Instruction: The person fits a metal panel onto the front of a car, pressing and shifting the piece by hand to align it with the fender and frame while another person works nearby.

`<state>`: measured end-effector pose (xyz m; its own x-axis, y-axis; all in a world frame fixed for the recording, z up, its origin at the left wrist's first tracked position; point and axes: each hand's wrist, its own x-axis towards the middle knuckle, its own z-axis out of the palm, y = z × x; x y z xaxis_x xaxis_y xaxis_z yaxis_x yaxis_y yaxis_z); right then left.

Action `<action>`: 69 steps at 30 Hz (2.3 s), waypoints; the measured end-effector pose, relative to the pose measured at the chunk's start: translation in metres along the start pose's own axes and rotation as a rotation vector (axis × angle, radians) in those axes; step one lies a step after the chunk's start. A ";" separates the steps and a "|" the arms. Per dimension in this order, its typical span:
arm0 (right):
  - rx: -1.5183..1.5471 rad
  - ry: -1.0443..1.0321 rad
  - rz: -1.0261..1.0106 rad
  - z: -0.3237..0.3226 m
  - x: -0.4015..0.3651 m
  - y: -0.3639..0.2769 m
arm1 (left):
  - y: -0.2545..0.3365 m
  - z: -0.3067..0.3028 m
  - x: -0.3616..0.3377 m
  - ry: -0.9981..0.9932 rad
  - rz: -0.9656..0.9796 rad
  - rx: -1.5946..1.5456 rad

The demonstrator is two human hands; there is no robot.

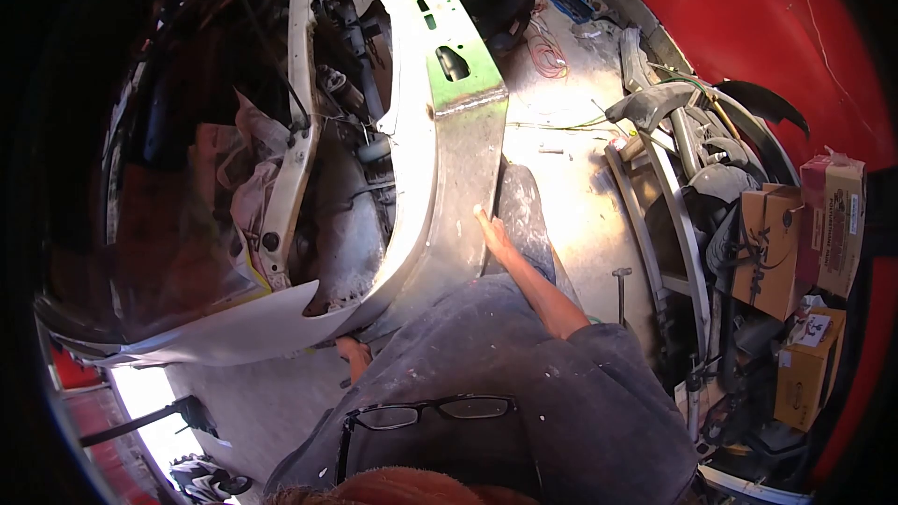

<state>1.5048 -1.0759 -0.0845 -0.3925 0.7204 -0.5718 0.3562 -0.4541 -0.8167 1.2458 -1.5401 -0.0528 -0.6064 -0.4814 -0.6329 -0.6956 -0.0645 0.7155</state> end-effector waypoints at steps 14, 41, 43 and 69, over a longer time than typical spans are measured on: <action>0.016 0.024 -0.027 0.001 -0.012 -0.014 | 0.008 0.002 -0.016 0.031 0.004 -0.023; 0.029 -0.081 0.025 -0.005 -0.028 -0.036 | 0.010 0.005 -0.023 0.161 -0.014 0.068; 0.022 -0.084 0.026 -0.006 -0.028 -0.036 | 0.006 0.002 -0.009 0.159 -0.028 0.106; -0.034 -0.009 0.033 -0.003 -0.023 -0.031 | -0.016 -0.002 0.047 0.131 0.017 -0.003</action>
<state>1.5059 -1.0771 -0.0460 -0.3877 0.7003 -0.5994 0.3978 -0.4594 -0.7941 1.2295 -1.5635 -0.0933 -0.5621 -0.5928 -0.5767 -0.6843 -0.0582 0.7269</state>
